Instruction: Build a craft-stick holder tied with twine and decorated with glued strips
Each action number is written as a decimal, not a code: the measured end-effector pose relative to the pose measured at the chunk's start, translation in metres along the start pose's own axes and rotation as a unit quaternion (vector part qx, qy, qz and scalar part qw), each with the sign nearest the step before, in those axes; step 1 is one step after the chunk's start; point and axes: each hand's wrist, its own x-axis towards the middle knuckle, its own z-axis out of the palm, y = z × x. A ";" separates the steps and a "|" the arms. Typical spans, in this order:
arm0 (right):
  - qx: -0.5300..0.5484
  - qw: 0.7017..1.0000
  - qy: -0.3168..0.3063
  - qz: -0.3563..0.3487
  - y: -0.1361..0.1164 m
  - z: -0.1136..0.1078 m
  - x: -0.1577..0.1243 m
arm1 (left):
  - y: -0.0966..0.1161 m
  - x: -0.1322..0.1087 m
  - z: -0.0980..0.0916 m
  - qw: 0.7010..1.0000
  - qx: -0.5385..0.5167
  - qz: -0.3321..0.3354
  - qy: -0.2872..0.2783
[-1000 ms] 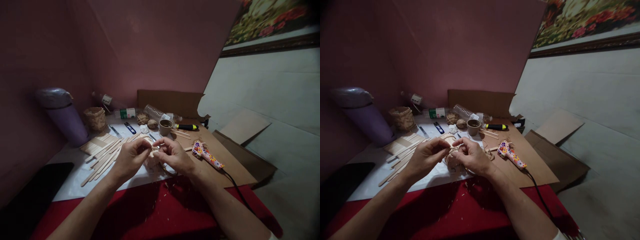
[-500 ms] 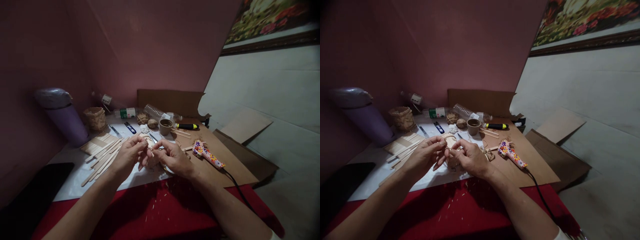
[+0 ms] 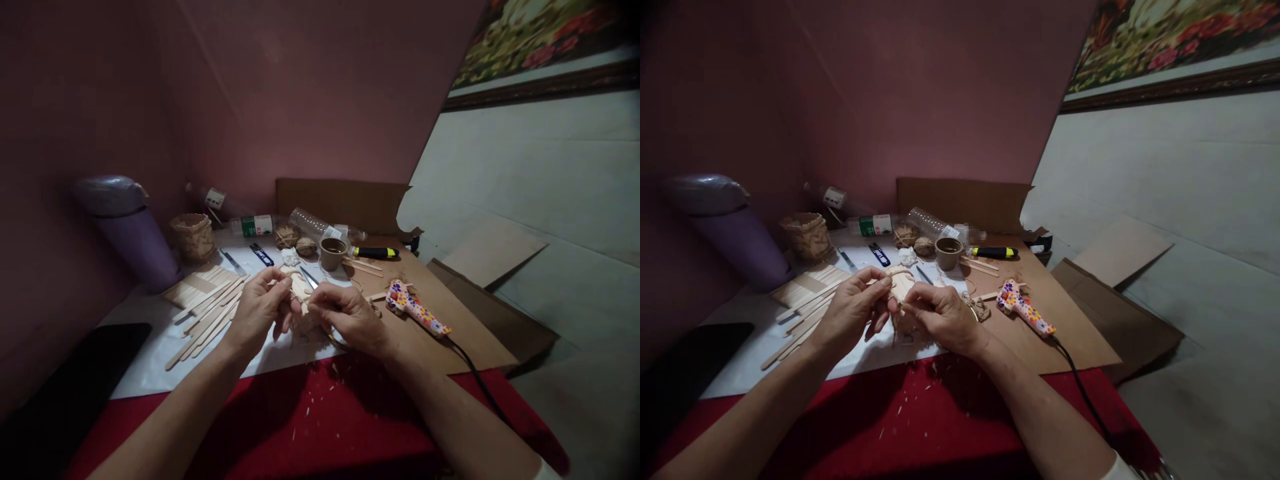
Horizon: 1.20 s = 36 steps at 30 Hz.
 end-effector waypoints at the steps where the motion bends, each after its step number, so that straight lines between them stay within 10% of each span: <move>1: -0.005 1.000 0.008 -0.003 0.000 0.000 0.000 | -0.001 0.000 0.000 1.000 0.009 0.005 -0.001; 8: -0.009 0.996 0.075 0.038 -0.002 0.004 0.002 | -0.001 -0.003 0.003 0.999 0.047 0.021 -0.005; 21: 0.329 0.924 0.036 0.191 -0.008 0.008 0.005 | -0.001 -0.005 0.006 0.997 0.021 0.022 -0.071; 36: 0.311 0.932 0.079 0.171 -0.006 0.000 0.007 | 0.003 -0.004 -0.005 0.983 -0.008 -0.075 -0.169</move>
